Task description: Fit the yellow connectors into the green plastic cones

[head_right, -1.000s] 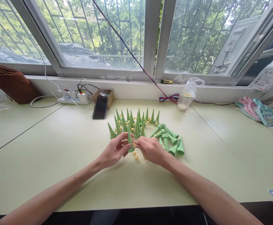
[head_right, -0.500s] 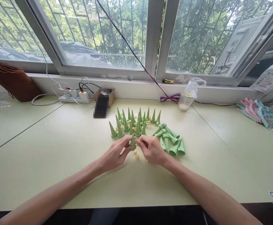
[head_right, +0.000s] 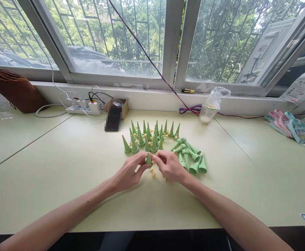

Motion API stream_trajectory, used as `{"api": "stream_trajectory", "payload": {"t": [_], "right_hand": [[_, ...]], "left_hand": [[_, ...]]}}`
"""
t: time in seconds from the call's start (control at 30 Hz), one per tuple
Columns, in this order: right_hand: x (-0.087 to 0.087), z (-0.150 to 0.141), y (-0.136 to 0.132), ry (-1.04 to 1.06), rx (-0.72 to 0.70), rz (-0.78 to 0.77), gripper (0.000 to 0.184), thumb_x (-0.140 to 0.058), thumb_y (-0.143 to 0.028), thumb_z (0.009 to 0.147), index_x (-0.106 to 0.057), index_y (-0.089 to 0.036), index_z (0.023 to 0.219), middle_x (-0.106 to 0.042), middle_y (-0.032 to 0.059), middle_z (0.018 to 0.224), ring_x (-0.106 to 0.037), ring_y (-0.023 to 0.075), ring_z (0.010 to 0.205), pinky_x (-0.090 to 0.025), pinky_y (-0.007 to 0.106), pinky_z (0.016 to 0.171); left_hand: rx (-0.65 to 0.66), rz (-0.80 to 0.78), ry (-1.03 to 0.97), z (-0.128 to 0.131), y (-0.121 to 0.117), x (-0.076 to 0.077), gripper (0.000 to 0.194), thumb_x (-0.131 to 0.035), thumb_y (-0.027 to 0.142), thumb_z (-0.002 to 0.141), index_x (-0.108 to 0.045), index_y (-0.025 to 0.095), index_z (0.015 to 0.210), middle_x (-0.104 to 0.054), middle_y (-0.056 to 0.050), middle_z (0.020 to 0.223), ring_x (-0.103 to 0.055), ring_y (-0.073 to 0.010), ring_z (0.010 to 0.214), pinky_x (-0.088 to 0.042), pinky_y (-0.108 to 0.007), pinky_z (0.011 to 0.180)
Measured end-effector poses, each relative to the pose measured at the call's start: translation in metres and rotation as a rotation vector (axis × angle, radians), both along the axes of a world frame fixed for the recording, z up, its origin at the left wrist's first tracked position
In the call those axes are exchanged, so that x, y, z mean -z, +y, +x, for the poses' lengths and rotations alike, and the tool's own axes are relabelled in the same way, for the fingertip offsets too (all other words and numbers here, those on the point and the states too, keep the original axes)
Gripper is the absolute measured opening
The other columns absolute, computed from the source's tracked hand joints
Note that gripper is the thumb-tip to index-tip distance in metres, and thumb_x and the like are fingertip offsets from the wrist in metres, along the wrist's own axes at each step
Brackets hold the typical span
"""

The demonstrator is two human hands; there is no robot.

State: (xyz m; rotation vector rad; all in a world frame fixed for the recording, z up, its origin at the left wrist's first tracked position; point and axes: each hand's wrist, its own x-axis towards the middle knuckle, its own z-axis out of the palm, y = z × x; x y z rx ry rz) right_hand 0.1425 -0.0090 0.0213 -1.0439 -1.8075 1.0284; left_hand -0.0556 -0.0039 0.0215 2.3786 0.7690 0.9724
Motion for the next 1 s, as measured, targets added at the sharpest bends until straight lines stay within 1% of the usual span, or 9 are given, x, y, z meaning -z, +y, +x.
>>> {"api": "stream_trajectory", "payload": {"t": [0.13,0.2,0.3,0.4,0.53,0.63,0.83,1.0], "right_hand": [[0.000,0.001,0.000,-0.111,0.028,0.153,0.033,-0.048,-0.038,0.099,-0.048,-0.019,0.071,-0.038,-0.0060,0.055,-0.032,0.0086,0.048,-0.026,0.024,0.046],[0.001,0.001,0.000,-0.153,0.038,0.230,0.032,-0.047,-0.034,0.099,-0.047,-0.019,0.071,-0.037,-0.0059,0.057,-0.029,0.0088,0.050,-0.026,0.024,0.048],[0.003,0.002,0.000,-0.201,0.043,0.333,0.031,-0.046,-0.030,0.099,-0.045,-0.019,0.070,-0.038,-0.0053,0.059,-0.030,0.0093,0.052,-0.027,0.024,0.051],[0.006,0.003,0.001,-0.228,0.037,0.416,0.031,-0.046,-0.028,0.100,-0.042,-0.020,0.070,-0.037,-0.0051,0.060,-0.031,0.0096,0.053,-0.028,0.024,0.052],[0.008,0.003,0.003,-0.248,0.018,0.502,0.030,-0.044,-0.024,0.100,-0.040,-0.020,0.070,-0.037,-0.0052,0.060,-0.031,0.0094,0.052,-0.028,0.023,0.052],[0.007,0.002,0.001,-0.267,0.009,0.531,0.027,-0.046,-0.024,0.099,-0.043,-0.020,0.072,-0.040,-0.0047,0.061,-0.034,0.0092,0.052,-0.029,0.023,0.053],[0.009,-0.003,-0.006,-0.324,0.020,0.567,0.025,-0.059,-0.032,0.093,-0.049,-0.019,0.074,-0.043,-0.0057,0.062,-0.035,0.0078,0.051,-0.028,0.022,0.053],[0.009,-0.004,-0.006,-0.317,0.013,0.555,0.023,-0.059,-0.030,0.092,-0.048,-0.019,0.074,-0.042,-0.0060,0.061,-0.035,0.0076,0.051,-0.029,0.021,0.053]], "left_hand": [[-0.030,-0.214,-0.071,0.001,0.001,-0.002,0.012,-0.048,0.020,0.095,-0.051,0.019,0.107,-0.043,0.003,0.072,-0.041,-0.0118,0.063,-0.044,-0.026,0.064],[-0.007,-0.347,-0.110,0.001,0.002,-0.003,0.012,-0.050,0.024,0.096,-0.051,0.019,0.106,-0.042,0.004,0.070,-0.039,-0.0109,0.061,-0.043,-0.024,0.060],[0.072,-0.542,-0.193,0.001,0.004,-0.004,0.018,-0.052,0.033,0.097,-0.049,0.019,0.108,-0.047,0.003,0.075,-0.040,-0.0097,0.060,-0.041,-0.023,0.055],[0.127,-0.670,-0.255,0.001,0.007,-0.004,0.025,-0.054,0.040,0.096,-0.050,0.019,0.110,-0.050,0.000,0.083,-0.041,-0.0095,0.062,-0.041,-0.023,0.054],[0.146,-0.733,-0.274,0.000,0.010,-0.004,0.033,-0.057,0.044,0.095,-0.051,0.021,0.117,-0.050,0.000,0.084,-0.041,-0.0101,0.064,-0.042,-0.023,0.056],[0.133,-0.751,-0.246,-0.001,0.012,-0.006,0.037,-0.057,0.046,0.094,-0.051,0.020,0.120,-0.056,-0.003,0.089,-0.046,-0.0113,0.068,-0.043,-0.024,0.058],[0.147,-0.731,-0.200,0.000,0.016,-0.008,0.040,-0.057,0.044,0.094,-0.055,0.017,0.124,-0.063,-0.006,0.088,-0.057,-0.0154,0.072,-0.046,-0.026,0.060],[0.163,-0.693,-0.206,0.001,0.016,-0.009,0.038,-0.057,0.041,0.095,-0.058,0.016,0.124,-0.067,-0.008,0.093,-0.063,-0.0198,0.083,-0.050,-0.028,0.067]]}}
